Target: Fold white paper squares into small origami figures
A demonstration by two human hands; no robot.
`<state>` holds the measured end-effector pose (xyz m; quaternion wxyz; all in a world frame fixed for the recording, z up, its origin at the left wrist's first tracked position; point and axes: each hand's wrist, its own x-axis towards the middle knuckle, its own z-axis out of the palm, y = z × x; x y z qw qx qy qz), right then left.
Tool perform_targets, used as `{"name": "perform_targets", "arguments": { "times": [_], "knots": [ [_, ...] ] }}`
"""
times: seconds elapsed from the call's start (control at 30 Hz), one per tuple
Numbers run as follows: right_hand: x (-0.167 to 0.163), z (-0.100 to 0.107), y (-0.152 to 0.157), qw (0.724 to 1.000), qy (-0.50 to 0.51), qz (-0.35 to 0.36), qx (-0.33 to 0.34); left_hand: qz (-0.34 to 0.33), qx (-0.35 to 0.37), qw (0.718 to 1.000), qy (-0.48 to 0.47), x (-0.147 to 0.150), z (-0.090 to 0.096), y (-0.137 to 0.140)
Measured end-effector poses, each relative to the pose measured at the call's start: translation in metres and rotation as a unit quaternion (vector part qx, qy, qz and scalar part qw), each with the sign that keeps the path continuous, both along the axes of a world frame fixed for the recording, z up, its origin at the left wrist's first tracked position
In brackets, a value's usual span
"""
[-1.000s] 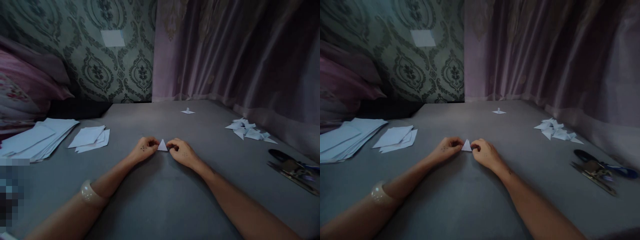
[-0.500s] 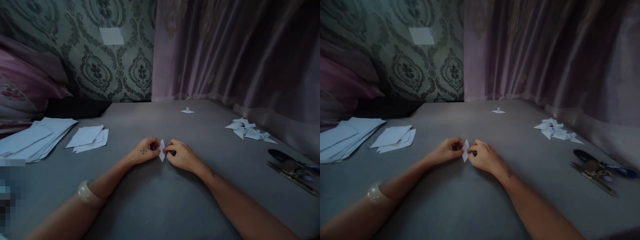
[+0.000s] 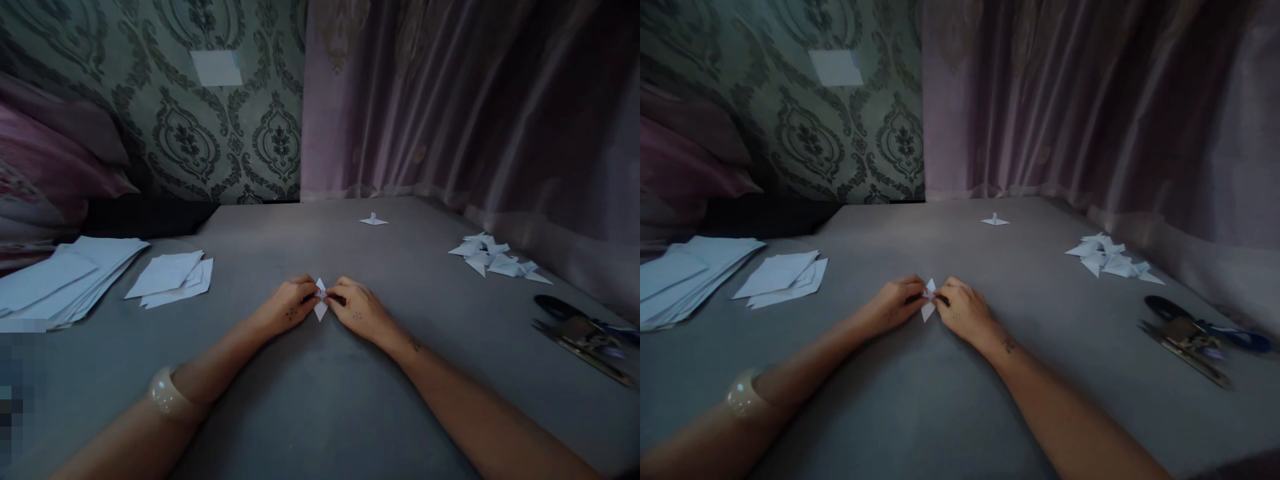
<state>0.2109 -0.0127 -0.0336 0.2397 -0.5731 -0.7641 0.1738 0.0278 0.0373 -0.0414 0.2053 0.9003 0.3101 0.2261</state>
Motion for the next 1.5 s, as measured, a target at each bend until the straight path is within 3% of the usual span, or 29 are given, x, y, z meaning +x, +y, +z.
{"name": "perform_targets", "arguments": {
  "times": [0.17, 0.4, 0.57, 0.93, 1.03, 1.13, 1.2, 1.3, 1.4, 1.5],
  "knots": [
    [-0.002, 0.000, 0.001, 1.000, -0.012, -0.009, 0.002, 0.000, -0.017, 1.000, 0.005, -0.002, 0.003, -0.001],
    [-0.004, 0.003, 0.002, 0.998, -0.043, -0.002, 0.049, 0.016, 0.039, 0.999, 0.017, -0.004, 0.003, 0.000],
    [-0.005, 0.001, 0.011, 0.999, -0.038, -0.014, 0.000, 0.055, -0.010, 0.998, 0.034, -0.003, -0.001, 0.007],
    [-0.009, 0.003, 0.003, 0.991, -0.132, 0.002, 0.013, 0.000, 0.072, 0.995, 0.065, -0.004, -0.008, 0.008],
    [-0.004, 0.001, 0.007, 0.997, -0.073, 0.014, 0.005, 0.011, 0.000, 0.999, 0.054, -0.006, -0.001, 0.008],
    [0.005, 0.000, 0.015, 0.997, 0.062, 0.027, -0.041, 0.043, -0.096, 0.994, 0.023, -0.007, 0.010, 0.006],
    [0.011, -0.002, 0.019, 0.980, 0.175, -0.020, -0.088, 0.066, -0.143, 0.987, 0.003, -0.007, 0.017, 0.005],
    [0.016, -0.003, 0.022, 0.933, 0.303, -0.125, -0.146, 0.088, -0.195, 0.977, -0.020, -0.007, 0.024, 0.002],
    [0.016, -0.003, 0.021, 0.911, 0.347, -0.148, -0.166, 0.097, -0.212, 0.972, -0.034, -0.006, 0.027, 0.000],
    [0.013, -0.001, 0.020, 0.918, 0.338, -0.141, -0.152, 0.107, -0.206, 0.972, -0.043, -0.004, 0.025, -0.001]
  ]
}}
